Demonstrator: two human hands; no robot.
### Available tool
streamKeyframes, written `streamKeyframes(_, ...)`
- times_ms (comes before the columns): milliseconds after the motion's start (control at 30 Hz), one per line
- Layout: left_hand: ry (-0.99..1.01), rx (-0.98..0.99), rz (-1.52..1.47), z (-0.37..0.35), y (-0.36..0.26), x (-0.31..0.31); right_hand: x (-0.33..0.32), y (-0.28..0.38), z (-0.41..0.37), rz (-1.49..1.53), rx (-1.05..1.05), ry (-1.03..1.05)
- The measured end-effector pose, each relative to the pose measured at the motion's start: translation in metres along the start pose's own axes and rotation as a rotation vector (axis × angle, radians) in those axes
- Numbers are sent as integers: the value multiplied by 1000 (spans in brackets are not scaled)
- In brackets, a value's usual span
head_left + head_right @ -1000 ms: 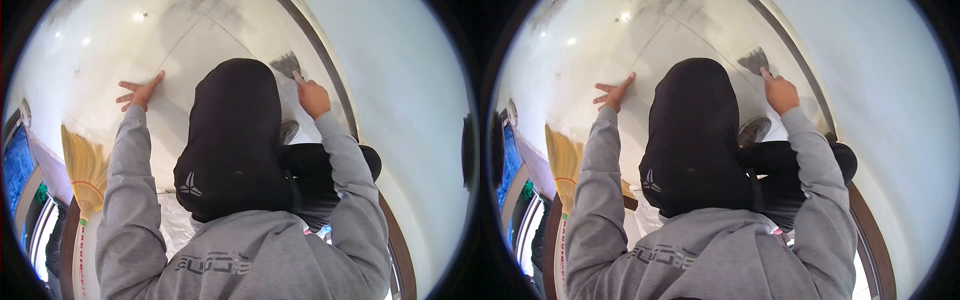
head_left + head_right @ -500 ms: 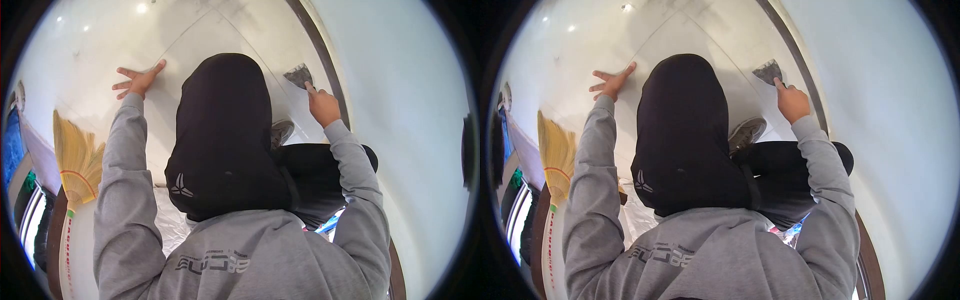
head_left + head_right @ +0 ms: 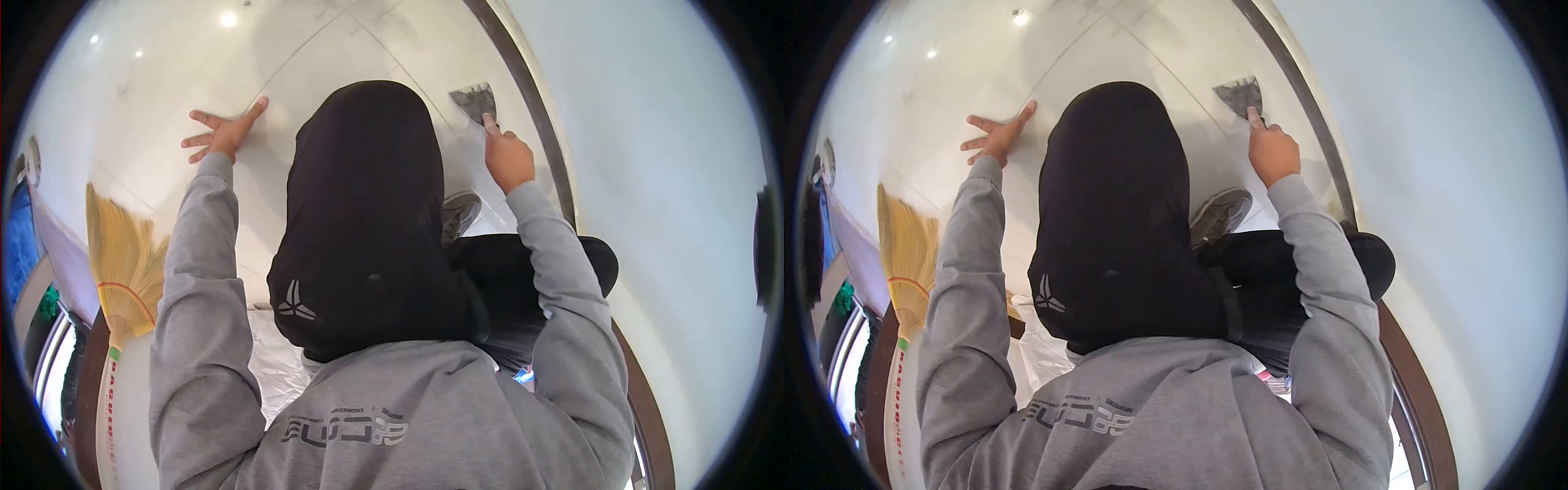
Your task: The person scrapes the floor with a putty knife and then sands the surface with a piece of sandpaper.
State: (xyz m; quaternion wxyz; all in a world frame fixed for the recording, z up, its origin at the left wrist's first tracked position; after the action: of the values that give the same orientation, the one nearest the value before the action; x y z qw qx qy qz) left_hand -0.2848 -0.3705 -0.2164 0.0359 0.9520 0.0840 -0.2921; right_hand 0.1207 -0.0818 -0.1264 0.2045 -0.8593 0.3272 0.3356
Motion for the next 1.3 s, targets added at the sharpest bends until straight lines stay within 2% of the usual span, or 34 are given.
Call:
streamKeyframes(33, 6, 1, -16, 1, 2, -1, -5, 2, -2, -4, -9, -6)
streamKeyframes(100, 24, -6, -38, -2, 7, -2, -12, -2, -22, -56, 35, 118)
streamKeyframes(233, 19, -27, -4, -7, 0, -1, -8, 6, -10, -25, 32, 34)
streamKeyframes(433, 36, -50, 1, -6, 2, 1, 7, 3, -17, 35, 52, 74)
streamKeyframes(533, 25, -37, 18, -6, 2, -1, 0, 7, -9, 83, 61, -5)
streamKeyframes(733, 42, -63, 19, -4, 3, 0, 9, 2, -19, 51, 64, 113)
streamKeyframes(800, 32, -44, 33, -4, 0, 0, 7, 6, -3, 91, 17, -25)
streamKeyframes(900, 26, -12, -21, 3, 1, -1, 3, -6, 13, 77, -32, -79)
streamKeyframes(933, 19, -15, -20, 4, 2, -1, 3, -16, 8, 79, -28, -73)
streamKeyframes(1000, 20, -26, -22, 6, 5, 3, 2, -39, -15, 39, -150, -24)
streamKeyframes(1033, 15, -23, -20, 7, 6, 3, 11, -53, -26, -16, -159, 52)
streamKeyframes(1133, 11, -22, -12, 10, 6, 3, 30, -68, -38, -6, -181, 96)
streamKeyframes(1167, 15, -24, -4, 11, 6, 3, 36, -69, -28, -9, -186, 96)
streamKeyframes(1233, 13, -25, -12, 10, 5, 2, 29, -42, 13, 39, -223, -29)
streamKeyframes(1300, 15, -30, -7, 6, 9, 4, 5, -5, 53, 31, -248, -93)
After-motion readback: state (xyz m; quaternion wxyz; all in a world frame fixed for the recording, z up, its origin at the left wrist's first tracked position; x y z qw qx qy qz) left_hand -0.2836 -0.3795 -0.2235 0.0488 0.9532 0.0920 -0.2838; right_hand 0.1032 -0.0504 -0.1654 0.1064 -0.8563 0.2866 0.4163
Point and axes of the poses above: each hand's wrist, its own z-axis towards the middle knuckle, its own x-axis out of the palm, y = z × x, the point moved 3 cm from there along z, towards the middle knuckle, and after that the axes turned 13 degrees about y, right-handed, at the moved point
